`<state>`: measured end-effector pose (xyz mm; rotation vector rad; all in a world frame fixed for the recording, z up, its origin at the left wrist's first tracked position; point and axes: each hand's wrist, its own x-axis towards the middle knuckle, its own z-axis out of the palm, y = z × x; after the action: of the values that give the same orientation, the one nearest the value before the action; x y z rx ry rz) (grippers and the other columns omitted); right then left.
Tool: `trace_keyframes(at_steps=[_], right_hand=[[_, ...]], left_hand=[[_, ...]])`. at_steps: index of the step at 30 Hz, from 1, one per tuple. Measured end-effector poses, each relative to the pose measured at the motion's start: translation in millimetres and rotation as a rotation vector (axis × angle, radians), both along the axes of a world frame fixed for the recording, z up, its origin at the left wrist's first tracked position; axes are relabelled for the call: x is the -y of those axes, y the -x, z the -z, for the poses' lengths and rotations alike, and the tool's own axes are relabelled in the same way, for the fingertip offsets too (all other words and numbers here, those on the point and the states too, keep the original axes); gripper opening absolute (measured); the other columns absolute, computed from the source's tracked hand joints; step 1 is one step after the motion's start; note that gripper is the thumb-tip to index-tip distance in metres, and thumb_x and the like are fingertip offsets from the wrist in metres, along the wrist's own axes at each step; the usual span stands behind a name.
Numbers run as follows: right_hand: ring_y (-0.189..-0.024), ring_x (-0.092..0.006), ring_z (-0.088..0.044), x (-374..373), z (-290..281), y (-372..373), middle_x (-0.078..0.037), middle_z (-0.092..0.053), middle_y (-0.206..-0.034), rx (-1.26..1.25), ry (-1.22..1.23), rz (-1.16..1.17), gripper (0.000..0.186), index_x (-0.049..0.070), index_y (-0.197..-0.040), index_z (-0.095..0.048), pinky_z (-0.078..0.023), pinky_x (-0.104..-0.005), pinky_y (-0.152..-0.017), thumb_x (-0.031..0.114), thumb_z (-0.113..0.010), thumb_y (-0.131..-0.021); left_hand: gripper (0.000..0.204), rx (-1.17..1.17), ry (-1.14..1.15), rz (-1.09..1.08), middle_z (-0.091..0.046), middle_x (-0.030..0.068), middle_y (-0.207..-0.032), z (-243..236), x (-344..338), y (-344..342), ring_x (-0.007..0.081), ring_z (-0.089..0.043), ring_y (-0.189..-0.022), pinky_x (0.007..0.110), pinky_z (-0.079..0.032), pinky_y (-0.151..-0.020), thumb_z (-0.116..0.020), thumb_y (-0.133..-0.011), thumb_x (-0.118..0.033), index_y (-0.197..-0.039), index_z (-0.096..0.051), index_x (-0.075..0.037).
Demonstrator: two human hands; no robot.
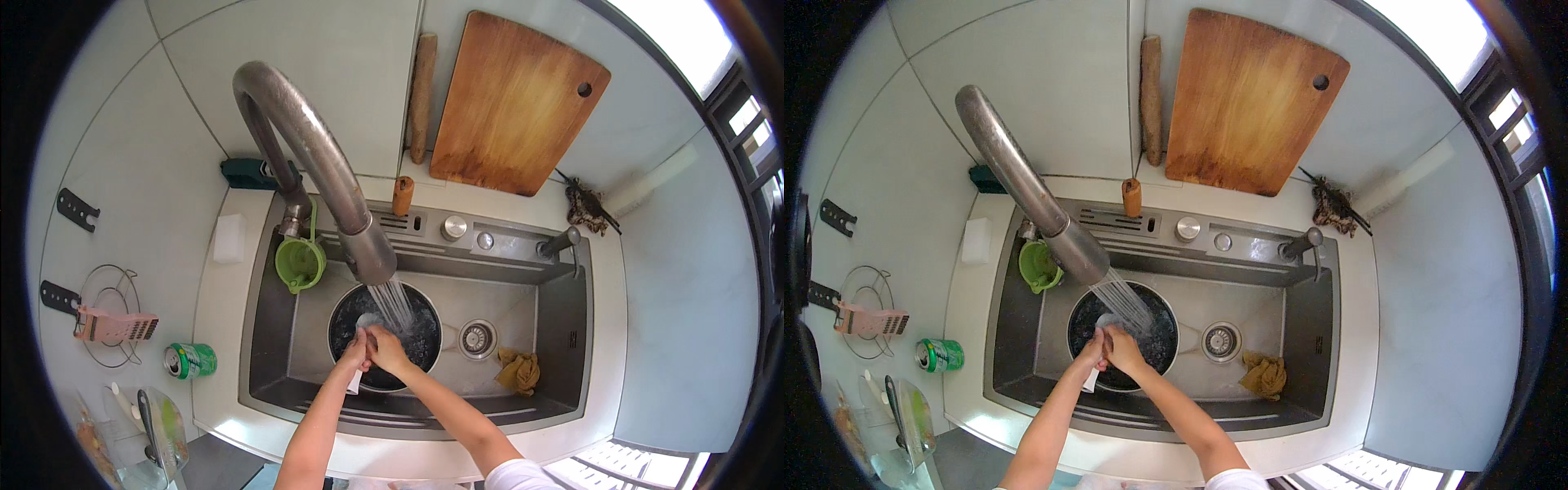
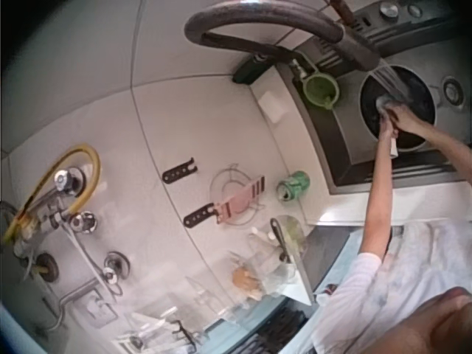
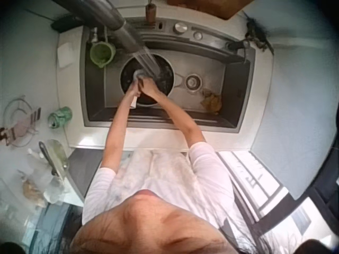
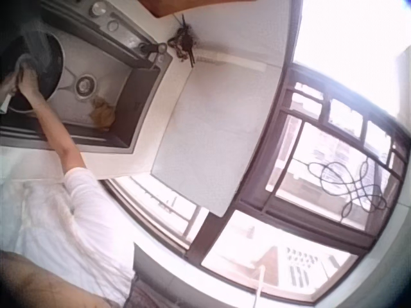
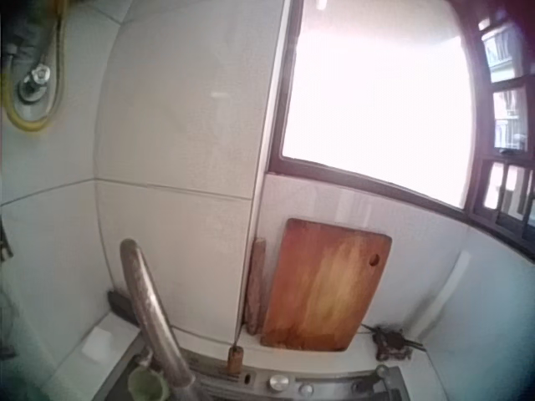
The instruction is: The person wipes the kitchen counter and sink area with a yellow cloth, rinses the cloth, and washes a black pot in the sink. They then dry the pot and place it into a rice cooker. Finally, they stir a pot of soup on the stove.
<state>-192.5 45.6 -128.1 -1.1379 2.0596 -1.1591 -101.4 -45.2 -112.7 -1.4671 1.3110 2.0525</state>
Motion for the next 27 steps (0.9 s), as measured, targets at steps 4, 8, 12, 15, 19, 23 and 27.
trace_keyframes(at_steps=[4,8,12,15,19,23,27], right_hand=[[-0.067,-0.0417,-0.059,9,-22,3,-0.019,-0.061,-0.076,-0.157,-0.064,0.228,0.016,0.006,-0.093,-0.053,-0.048,-0.0475,-0.058,0.02,-0.054,-0.084],[-0.06,-0.0374,-0.06,20,-43,2,-0.017,-0.062,-0.073,-0.314,-0.166,0.171,0.018,0.009,-0.09,-0.053,-0.047,-0.0478,-0.051,0.026,-0.055,-0.085],[-0.064,-0.0357,-0.061,21,-31,9,-0.016,-0.062,-0.074,-0.313,0.029,0.058,0.018,0.009,-0.09,-0.056,-0.047,-0.047,-0.053,0.027,-0.056,-0.085],[-0.069,-0.0349,-0.062,11,-13,22,-0.016,-0.064,-0.08,-0.366,-0.347,0.211,0.013,0.01,-0.093,-0.058,-0.049,-0.0451,-0.06,0.015,-0.057,-0.081],[-0.08,-0.0324,-0.064,-8,-12,23,-0.019,-0.065,-0.087,-0.234,-0.733,0.184,0.022,0.005,-0.1,-0.059,-0.051,-0.0394,-0.067,0.01,-0.059,-0.079],[-0.078,-0.0295,-0.062,-16,-45,-2,-0.015,-0.064,-0.085,0.562,-0.017,0.439,0.019,0.004,-0.091,-0.063,-0.048,-0.0347,-0.07,0.018,-0.065,-0.078],[-0.087,-0.0296,-0.055,-3,-83,1,-0.011,-0.059,-0.089,-0.199,0.027,0.262,0.016,0.009,-0.084,-0.064,-0.042,-0.0395,-0.075,0.024,-0.061,-0.08]], left_hand=[[0.07,-0.148,-0.323,-0.022,-0.03,-0.0048,-0.051,-40,-2,-7,0.0046,-0.024,-0.035,0.019,-0.018,-0.033,-0.02,-0.074,-0.082,-0.086,-0.042,-0.017],[0.077,-0.1,-0.452,0.05,-0.026,-0.006,-0.049,-68,2,-6,0.0046,-0.02,-0.033,0.019,-0.016,-0.032,-0.016,-0.065,-0.089,-0.083,-0.037,-0.018],[0.079,-0.119,-0.351,0.076,-0.026,-0.006,-0.049,-75,-1,-16,0.0046,-0.021,-0.034,0.019,-0.016,-0.032,-0.015,-0.067,-0.087,-0.088,-0.04,-0.015],[0.06,-0.136,-0.142,0.094,-0.033,-0.003,-0.053,-67,-8,-30,0.0061,-0.029,-0.036,0.02,-0.025,-0.033,-0.028,-0.087,-0.066,-0.094,-0.041,-0.008],[0.039,-0.144,-0.146,-0.181,-0.041,0.0016,-0.057,-50,-3,-29,0.0075,-0.037,-0.039,0.021,-0.032,-0.035,-0.037,-0.094,-0.048,-0.095,-0.042,-0.009],[0.045,-0.194,-0.577,-0.442,-0.045,0.0033,-0.057,-39,-1,-22,0.0057,-0.035,-0.036,0.018,-0.031,-0.031,-0.043,-0.09,-0.054,-0.084,-0.048,-0.009],[0.039,-0.35,-1.195,-0.425,-0.039,0.002,-0.05,-45,-14,-20,0.0056,-0.032,-0.028,0.017,-0.029,-0.024,-0.04,-0.094,-0.042,-0.081,-0.051,-0.006]])
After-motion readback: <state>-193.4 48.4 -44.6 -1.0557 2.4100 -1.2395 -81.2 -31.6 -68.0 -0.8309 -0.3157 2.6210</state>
